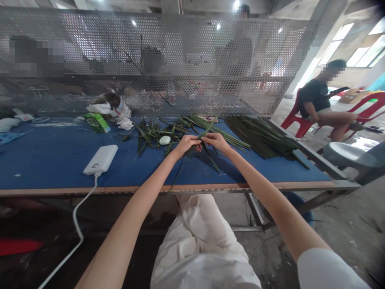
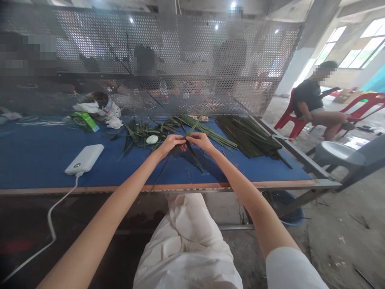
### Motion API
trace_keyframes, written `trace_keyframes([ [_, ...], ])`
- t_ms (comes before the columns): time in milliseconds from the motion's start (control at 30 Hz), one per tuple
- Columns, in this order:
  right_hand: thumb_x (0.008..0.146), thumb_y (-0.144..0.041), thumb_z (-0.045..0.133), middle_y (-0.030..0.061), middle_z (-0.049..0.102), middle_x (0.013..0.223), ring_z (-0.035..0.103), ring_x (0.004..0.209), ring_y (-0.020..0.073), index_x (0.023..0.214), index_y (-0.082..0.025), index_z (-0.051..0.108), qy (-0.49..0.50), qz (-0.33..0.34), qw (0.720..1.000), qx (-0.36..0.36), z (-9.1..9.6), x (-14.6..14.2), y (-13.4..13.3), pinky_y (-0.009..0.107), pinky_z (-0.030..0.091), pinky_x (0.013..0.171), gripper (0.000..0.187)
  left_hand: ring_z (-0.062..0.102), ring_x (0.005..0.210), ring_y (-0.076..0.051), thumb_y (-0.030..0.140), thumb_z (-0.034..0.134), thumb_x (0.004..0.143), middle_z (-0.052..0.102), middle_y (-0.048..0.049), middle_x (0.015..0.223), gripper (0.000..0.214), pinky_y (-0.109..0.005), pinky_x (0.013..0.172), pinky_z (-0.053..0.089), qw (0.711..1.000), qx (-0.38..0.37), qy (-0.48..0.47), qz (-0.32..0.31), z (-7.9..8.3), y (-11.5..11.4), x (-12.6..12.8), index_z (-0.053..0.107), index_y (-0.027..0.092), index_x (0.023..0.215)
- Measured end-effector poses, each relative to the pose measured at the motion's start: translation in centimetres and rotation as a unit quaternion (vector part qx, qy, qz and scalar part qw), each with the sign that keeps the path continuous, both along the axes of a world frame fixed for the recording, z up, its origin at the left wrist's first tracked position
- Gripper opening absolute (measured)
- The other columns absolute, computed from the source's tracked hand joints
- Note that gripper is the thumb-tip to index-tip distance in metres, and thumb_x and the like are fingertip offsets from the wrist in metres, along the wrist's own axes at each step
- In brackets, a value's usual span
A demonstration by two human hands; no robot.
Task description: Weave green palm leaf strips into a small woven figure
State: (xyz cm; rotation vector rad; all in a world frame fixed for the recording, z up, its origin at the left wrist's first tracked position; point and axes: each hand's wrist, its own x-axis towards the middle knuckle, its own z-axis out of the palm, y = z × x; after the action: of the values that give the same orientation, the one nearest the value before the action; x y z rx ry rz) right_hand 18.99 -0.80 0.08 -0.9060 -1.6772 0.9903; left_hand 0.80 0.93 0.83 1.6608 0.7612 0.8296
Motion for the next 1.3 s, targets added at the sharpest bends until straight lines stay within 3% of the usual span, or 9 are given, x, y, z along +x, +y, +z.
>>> trace_keyframes([
  [200,0.061,-0.058,0.075,0.0021,0.056,0.062,0.049,0.062,0.0121,0.062,-0.014,0.062,-0.013,-0.073,0.997,-0.024,-0.22,-0.46,-0.25,0.026,0.039,0.058,0.046,0.065,0.058,-0.016,0.020,0.062,0.077,0.069,-0.0043,0.065,0.011,-0.027,0.060,0.052,0.999,0.023,0.009,-0.030,-0.68,0.45,-0.05,0.068,0.011,0.076],
  [433,0.064,-0.054,0.074,0.0027,0.054,0.060,0.047,0.061,0.0125,0.063,-0.013,0.064,-0.020,-0.090,0.996,-0.008,0.05,-0.28,-0.38,0.026,0.035,0.055,0.042,0.067,0.066,-0.017,0.030,0.077,0.070,0.071,-0.0072,0.073,0.028,-0.029,0.067,0.055,0.999,0.031,0.001,-0.034,-0.58,0.12,-0.11,0.071,0.009,0.088],
  [733,0.058,-0.052,0.079,0.0011,0.057,0.066,0.046,0.065,0.0101,0.064,-0.013,0.066,0.037,-0.038,0.995,-0.088,-0.37,-0.13,-0.01,0.024,0.036,0.061,0.041,0.068,0.064,-0.018,0.049,0.076,0.070,0.073,-0.0089,0.073,0.042,-0.028,0.063,0.056,0.999,-0.010,0.029,-0.035,-0.77,0.48,-0.29,0.072,0.009,0.081],
  [900,0.056,-0.050,0.081,0.0009,0.060,0.067,0.049,0.064,0.0100,0.069,-0.014,0.068,0.055,-0.033,0.986,-0.152,-0.78,0.04,0.30,0.023,0.036,0.059,0.040,0.070,0.068,-0.021,0.048,0.079,0.066,0.072,-0.0071,0.069,0.043,-0.030,0.066,0.057,0.999,-0.014,0.035,-0.034,-0.76,0.51,-0.19,0.071,0.010,0.081],
  [1300,0.056,-0.050,0.081,-0.0003,0.056,0.061,0.047,0.060,0.0092,0.066,-0.012,0.066,0.058,-0.032,0.988,-0.141,-0.17,-0.20,-0.37,0.024,0.033,0.057,0.042,0.071,0.072,-0.022,0.041,0.080,0.066,0.073,-0.0105,0.075,0.037,-0.031,0.069,0.057,0.999,-0.029,0.028,-0.037,-0.35,-0.08,-0.26,0.070,0.009,0.081],
])
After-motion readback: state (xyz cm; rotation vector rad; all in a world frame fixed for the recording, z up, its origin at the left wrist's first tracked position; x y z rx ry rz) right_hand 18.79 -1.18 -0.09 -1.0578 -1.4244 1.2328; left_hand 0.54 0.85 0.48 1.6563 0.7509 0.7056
